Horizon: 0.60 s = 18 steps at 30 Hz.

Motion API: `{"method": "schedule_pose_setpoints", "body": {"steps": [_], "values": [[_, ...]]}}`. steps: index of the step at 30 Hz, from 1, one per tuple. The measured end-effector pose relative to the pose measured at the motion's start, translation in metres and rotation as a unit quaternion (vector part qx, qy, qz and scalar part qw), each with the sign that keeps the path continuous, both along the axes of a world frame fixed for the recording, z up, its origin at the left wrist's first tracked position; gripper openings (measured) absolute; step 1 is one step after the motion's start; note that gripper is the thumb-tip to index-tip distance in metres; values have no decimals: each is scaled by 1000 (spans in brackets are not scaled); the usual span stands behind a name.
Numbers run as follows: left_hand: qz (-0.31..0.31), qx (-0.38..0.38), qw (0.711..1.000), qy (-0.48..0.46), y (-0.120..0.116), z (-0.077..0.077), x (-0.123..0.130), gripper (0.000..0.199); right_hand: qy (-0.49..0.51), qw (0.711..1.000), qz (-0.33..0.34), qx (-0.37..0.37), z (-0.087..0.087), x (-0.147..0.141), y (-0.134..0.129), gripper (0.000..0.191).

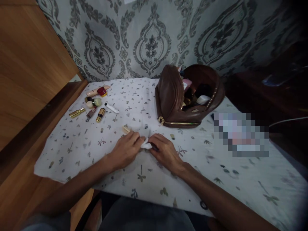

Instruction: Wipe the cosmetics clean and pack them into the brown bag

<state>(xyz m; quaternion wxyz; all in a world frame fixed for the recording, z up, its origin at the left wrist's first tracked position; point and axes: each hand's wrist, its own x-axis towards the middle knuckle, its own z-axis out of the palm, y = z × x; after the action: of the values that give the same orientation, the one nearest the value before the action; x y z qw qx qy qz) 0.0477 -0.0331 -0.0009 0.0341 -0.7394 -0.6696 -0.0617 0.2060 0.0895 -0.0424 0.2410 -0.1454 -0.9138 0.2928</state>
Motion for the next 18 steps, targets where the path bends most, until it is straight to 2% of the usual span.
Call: {"method": "schedule_pose_setpoints", "body": {"steps": [3,7,10,15,18], "values": [[17,-21,1000,7,-2,4,-2,31,1,1000,5,31,0,1,-2,12],[102,-29,993,43,-11,11,-30,31,-20,999,10,44,2,1,-3,7],[139,-35,988,60,-17,15,-45,29,-33,999,15,36,2,1,-3,8],[149,-39,985,77,-26,15,-46,26,-25,999,43,-3,3,2,-2,12],[158,-50,983,73,-33,10,-43,28,-27,999,37,-17,3,2,-2,13]]}}
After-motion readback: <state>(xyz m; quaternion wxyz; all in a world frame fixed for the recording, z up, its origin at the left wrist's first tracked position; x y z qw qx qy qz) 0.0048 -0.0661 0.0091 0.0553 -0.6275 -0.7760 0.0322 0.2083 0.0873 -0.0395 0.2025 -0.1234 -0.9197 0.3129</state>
